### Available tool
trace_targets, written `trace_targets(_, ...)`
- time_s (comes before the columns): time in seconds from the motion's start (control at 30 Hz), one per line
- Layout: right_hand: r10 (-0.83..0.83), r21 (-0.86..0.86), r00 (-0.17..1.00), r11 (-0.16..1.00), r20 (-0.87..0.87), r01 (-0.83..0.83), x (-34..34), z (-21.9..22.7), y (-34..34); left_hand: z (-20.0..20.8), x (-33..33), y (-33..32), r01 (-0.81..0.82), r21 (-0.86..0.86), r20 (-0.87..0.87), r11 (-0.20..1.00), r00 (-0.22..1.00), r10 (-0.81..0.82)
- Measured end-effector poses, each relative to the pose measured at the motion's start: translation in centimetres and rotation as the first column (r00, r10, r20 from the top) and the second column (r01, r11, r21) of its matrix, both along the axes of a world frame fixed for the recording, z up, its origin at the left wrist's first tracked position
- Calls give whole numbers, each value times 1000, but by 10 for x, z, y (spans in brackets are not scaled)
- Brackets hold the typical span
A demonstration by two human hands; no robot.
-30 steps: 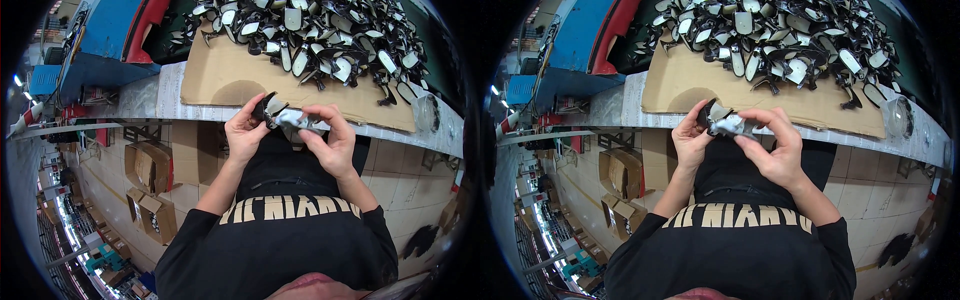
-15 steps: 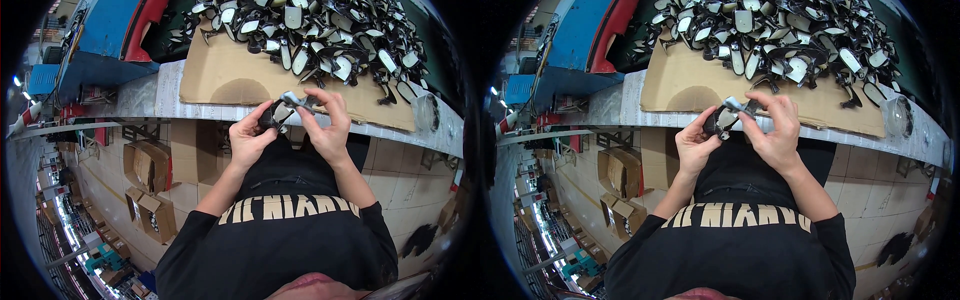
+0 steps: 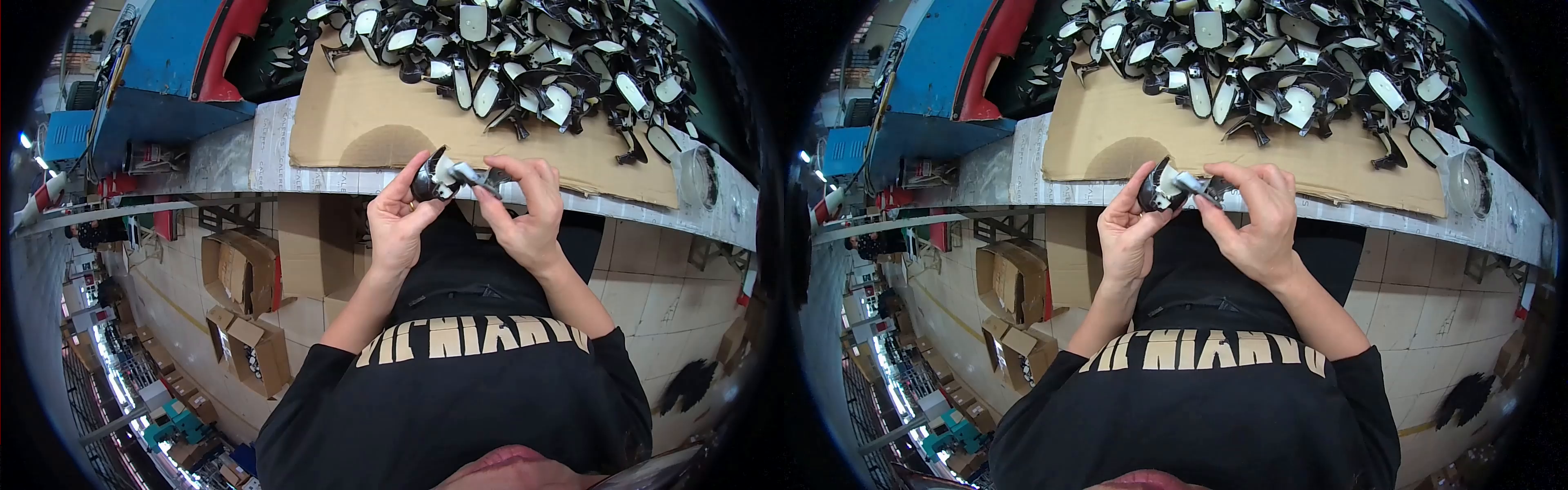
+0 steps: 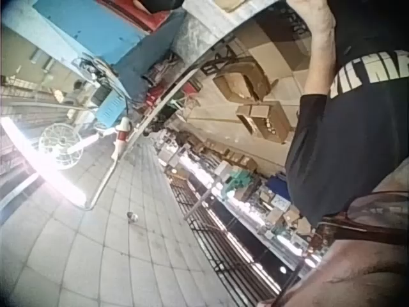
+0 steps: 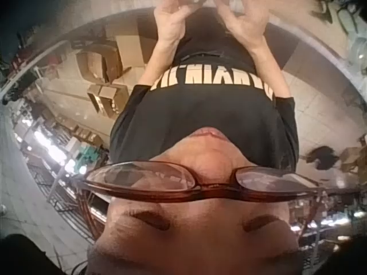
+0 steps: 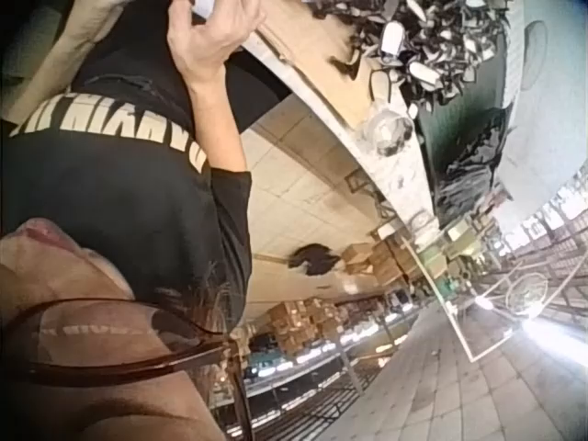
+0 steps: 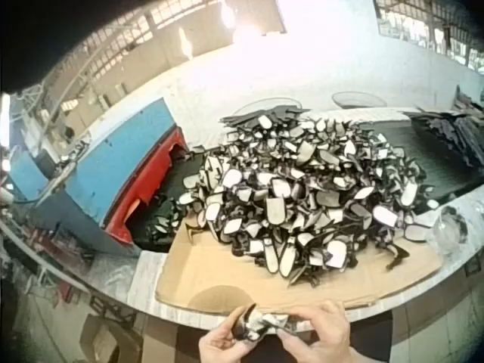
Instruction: Inspecting and manually assembling plastic shoe components at a factory workbench.
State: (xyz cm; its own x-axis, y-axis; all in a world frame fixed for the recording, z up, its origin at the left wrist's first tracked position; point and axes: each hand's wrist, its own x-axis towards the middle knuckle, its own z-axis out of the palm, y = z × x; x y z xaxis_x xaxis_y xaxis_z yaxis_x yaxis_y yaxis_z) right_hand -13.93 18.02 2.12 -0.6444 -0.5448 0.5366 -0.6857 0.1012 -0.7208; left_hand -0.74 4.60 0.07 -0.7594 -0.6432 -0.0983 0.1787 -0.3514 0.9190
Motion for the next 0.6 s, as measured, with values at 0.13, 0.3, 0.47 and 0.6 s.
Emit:
trace_targets(0.13, -108, 35, 994, 994, 17, 107, -16, -11, 3, 2, 1, -5, -10, 76, 21, 997, 1000, 8)
trace_targets(0.3, -110, -29, 962, 992, 250, 121, -29, -23, 3, 7, 19, -25, -37, 183, 101, 982, 995, 18)
trace_targets(0.47, 93, -174, 746, 984, 660, 32, -50, -44, 9, 16, 87, -80, 127, -230, 422, 965, 907, -18)
trace_targets(0.6, 170, -243, 688, 970, 706, 10, -61, -53, 12, 41, 118, -104, 545, -541, 769, 641, 628, 115)
